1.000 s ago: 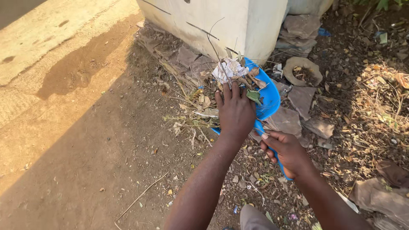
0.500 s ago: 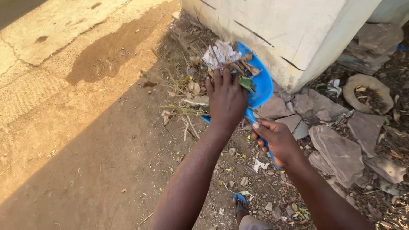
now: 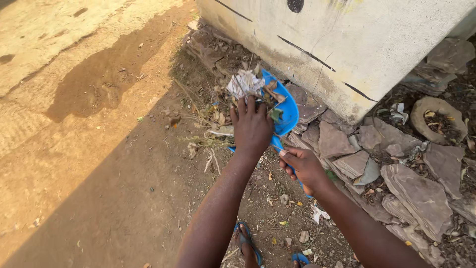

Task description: The person picks up dry leaves, twigs, and litter by hand and places them into a blue dustpan before carrying the loaded dustpan across the dirt yard.

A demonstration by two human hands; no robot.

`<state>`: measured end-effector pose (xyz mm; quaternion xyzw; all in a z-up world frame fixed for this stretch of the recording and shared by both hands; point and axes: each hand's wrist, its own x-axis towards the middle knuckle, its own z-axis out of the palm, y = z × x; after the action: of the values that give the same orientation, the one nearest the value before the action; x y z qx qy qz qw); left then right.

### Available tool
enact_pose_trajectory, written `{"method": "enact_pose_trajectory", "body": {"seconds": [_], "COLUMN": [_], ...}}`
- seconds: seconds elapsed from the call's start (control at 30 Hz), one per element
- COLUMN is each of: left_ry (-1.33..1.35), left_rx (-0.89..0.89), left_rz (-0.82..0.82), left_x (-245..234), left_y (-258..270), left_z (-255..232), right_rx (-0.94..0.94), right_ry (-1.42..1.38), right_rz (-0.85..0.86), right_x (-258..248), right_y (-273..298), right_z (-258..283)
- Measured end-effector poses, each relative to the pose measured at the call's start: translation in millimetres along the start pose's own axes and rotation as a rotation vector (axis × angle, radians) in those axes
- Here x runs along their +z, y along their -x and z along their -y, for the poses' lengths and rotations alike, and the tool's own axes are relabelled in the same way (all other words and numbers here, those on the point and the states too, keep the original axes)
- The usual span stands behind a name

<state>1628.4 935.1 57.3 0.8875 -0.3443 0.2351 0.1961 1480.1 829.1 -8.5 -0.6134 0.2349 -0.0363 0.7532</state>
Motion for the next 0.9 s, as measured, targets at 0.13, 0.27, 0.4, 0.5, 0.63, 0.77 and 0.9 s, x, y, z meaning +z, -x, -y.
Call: {"method": "enact_pose_trajectory", "body": {"seconds": [0.13,0.27,0.4,0.5,0.63,0.77,0.9], "left_ry": [0.124,0.223,0.300,0.301,0.321,0.347,0.341], "left_rx": [0.019,0.032,0.010,-0.025,-0.075,-0.262,-0.406], "left_rz": [0.143,0.347,0.408,0.488,0.626,0.544,0.445], "left_x": [65,133,186,212,232,246,267], "left_y": [-2,-5,-1,0,-2,17,83], "left_z": [64,126,175,207,246,285,329], "right_rx": [0.112,0.196,0.261,0.298,0.325,0.320,0.036], "right_ry": [0.007,0.036,0.014,0.074,0.116,0.237,1.162], "right_rz": [-0.052,-0.132,-0.164,-0.200,-0.251,-0.302,-0.329], "right_x": [26,48,68,81,87,92,93], "right_y": [-60,-117,-163,-195,-236,-279,-318], "right_z": [-43,-91,-126,-145,-169,-191,-200]}}
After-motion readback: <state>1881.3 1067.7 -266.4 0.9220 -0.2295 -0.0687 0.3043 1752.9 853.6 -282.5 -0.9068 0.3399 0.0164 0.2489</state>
